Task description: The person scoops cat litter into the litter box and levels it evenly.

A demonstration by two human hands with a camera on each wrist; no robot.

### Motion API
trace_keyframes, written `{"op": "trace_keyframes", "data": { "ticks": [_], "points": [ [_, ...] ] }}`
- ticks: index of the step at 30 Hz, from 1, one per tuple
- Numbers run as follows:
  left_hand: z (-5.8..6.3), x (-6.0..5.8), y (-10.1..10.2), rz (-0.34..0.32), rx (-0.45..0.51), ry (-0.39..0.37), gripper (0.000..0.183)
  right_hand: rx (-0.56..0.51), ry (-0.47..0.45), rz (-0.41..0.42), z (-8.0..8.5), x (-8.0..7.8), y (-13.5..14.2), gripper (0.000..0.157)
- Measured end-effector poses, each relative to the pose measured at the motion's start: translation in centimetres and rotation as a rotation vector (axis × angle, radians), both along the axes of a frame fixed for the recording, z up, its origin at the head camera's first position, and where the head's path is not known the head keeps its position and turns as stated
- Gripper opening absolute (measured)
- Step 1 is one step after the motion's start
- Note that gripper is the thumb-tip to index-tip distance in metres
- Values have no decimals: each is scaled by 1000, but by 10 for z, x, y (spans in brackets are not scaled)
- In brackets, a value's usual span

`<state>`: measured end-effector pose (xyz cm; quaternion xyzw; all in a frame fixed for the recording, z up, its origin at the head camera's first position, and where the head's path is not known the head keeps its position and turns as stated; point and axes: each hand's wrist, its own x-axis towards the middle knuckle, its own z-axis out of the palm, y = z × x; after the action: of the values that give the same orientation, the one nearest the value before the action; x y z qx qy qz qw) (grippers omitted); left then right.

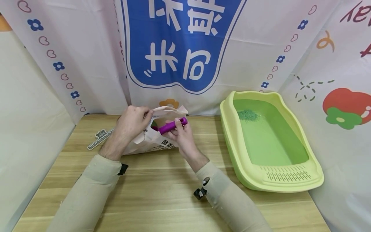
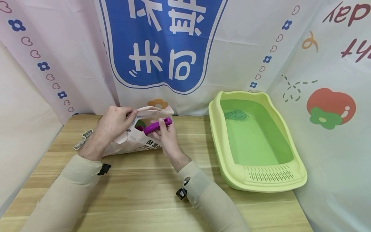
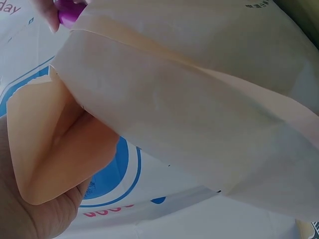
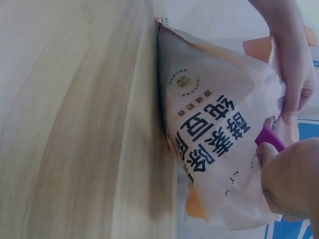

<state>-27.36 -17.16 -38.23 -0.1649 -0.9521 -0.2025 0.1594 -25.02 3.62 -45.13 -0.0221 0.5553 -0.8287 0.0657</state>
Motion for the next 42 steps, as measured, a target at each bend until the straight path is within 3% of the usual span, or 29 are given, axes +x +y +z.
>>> {"op": "trace_keyframes", "data": {
  "ticks": [6, 14, 32, 42],
  "points": [
    [1, 1, 0, 1, 5, -17, 28, -8, 3, -56, 7, 2, 4, 49],
    [1, 1, -1, 1, -7, 18, 27, -43, 17, -122, 13, 1, 10, 39],
    [4, 3, -4, 8, -14, 18, 28, -117, 25, -217, 21, -3, 24, 48],
    [5, 3, -6, 16, -15, 30, 28, -149, -5, -276, 28, -5, 32, 35]
  ]
}}
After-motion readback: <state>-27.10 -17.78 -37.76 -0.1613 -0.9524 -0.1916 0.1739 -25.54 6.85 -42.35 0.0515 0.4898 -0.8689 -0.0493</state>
